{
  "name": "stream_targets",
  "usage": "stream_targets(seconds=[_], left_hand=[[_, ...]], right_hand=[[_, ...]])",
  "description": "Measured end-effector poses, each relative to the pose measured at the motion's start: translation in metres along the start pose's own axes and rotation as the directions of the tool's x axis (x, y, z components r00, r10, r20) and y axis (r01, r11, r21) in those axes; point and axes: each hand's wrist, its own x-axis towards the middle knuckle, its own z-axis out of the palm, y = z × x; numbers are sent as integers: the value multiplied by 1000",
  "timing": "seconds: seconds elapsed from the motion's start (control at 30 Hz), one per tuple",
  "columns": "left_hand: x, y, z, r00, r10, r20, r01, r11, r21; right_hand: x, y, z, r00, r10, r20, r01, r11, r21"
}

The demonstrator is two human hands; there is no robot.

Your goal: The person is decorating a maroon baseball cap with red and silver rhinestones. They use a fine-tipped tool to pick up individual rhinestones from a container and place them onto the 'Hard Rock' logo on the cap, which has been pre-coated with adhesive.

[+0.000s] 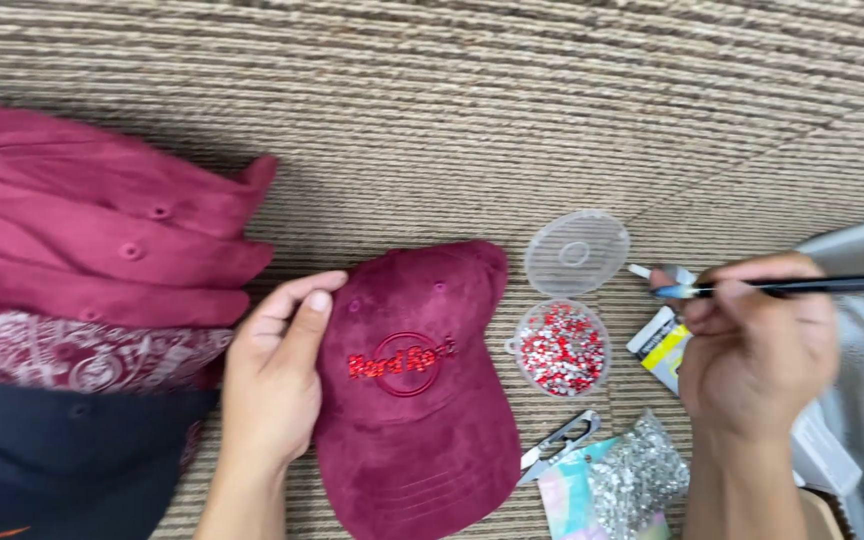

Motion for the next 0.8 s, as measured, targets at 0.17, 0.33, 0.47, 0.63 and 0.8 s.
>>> stream_targets(seconds=[0.17, 0.33, 0.47, 0.63, 0.8], left_hand=[[0, 0, 6, 1000, -8, -10, 7, 1000, -12], [0, 0, 11, 1000, -13, -24, 12, 1000, -2], [0, 1, 12, 999, -10, -38, 11, 999, 50], [1, 1, 11, 999, -9, -45, 12, 998, 62], [0, 0, 9, 1000, 5, -29, -4, 999, 45]], right_hand=[[11, 45, -23, 982, 126, 142, -125, 992, -20], [8, 61, -25, 968, 154, 197, -104, 965, -242], [6, 60, -22, 959, 176, 220, -97, 940, -327], [2, 54, -13, 959, 183, 218, -78, 905, -418], [-1, 54, -10, 959, 170, 228, -54, 896, -441]])
